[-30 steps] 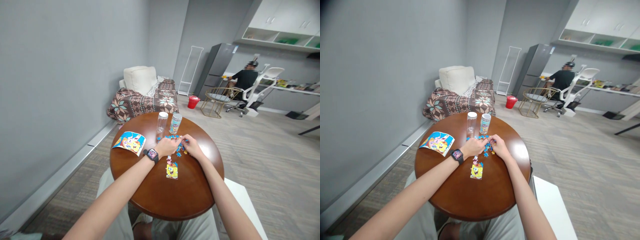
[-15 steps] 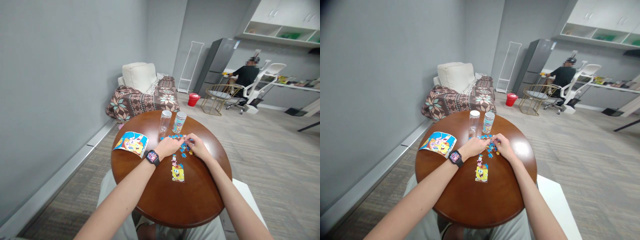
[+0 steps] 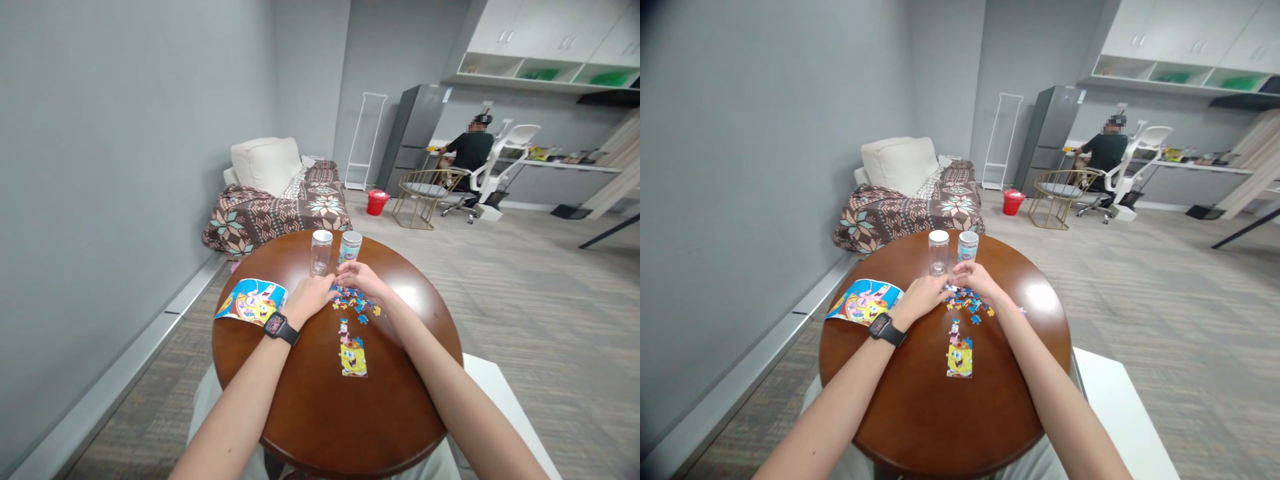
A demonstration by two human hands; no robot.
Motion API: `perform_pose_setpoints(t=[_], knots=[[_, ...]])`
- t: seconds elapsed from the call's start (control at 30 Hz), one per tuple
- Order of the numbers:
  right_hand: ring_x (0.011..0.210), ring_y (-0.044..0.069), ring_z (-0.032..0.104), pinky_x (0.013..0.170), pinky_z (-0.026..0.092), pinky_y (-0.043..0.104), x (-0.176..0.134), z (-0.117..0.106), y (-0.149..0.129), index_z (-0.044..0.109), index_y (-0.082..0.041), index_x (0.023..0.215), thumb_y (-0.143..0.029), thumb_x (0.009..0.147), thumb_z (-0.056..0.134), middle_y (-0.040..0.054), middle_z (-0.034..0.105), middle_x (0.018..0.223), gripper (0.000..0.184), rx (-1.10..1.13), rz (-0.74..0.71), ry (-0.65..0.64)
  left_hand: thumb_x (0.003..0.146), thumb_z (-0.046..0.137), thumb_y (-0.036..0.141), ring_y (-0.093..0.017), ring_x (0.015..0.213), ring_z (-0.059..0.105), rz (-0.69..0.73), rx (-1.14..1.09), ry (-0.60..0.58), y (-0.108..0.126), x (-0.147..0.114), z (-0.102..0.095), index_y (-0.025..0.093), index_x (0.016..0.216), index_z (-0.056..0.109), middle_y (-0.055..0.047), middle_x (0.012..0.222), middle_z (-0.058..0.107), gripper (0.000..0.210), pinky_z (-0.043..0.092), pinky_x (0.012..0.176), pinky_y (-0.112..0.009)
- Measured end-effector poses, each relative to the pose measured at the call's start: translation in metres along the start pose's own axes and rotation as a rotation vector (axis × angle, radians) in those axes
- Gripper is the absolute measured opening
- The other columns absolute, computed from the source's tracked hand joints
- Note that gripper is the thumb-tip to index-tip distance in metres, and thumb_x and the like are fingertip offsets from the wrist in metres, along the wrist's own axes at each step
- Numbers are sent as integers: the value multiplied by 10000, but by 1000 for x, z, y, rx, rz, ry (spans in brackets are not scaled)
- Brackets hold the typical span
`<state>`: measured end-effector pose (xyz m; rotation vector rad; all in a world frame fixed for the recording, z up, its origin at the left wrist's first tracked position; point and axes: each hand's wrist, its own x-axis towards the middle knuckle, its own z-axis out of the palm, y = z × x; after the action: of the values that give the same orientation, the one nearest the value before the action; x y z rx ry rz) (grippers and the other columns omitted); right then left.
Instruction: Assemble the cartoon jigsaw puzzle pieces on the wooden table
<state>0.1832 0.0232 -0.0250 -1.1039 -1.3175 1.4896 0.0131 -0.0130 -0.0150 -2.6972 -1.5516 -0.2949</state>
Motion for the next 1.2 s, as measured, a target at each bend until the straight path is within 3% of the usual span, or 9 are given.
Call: perform_pose_setpoints(t=[0.2,0.33,0.57,0.7,1.2], knots=[[652,109,623,621,467,230,-11,-2,8,585,-169,774,-159,489,803,-26,652,694,359,201,-30,23,919,426,433,-227,868,670,32,-13,10,3,0,-3,215,1033,560,-77,935,694,280,477,716,-293],[692,104,623,650,476,227,-15,-5,1,596,-161,777,-152,513,812,-20,654,741,341,228,-3,-44,934,385,427,-229,870,670,46,-19,26,8,-2,-7,230,1108,555,-83,957,697,313,477,717,-296],[698,94,612,693,521,225,-14,-17,-6,625,-132,750,-94,648,709,5,638,743,138,236,129,-122,942,355,386,-221,830,676,23,3,20,15,-3,-12,241,1168,543,-78,920,703,327,477,705,-287],[613,87,592,613,535,222,-13,-20,-6,620,-141,772,-80,695,665,8,626,720,108,236,179,-118,943,348,360,-218,819,675,-5,19,26,16,-3,-13,245,1179,546,-81,910,700,329,477,712,-286],[615,72,605,556,482,155,-18,-18,-8,600,-158,818,-99,602,750,-25,640,655,270,166,153,-141,956,302,331,-222,835,676,-36,15,63,17,-4,-11,258,1238,516,-77,953,701,361,482,718,-301]])
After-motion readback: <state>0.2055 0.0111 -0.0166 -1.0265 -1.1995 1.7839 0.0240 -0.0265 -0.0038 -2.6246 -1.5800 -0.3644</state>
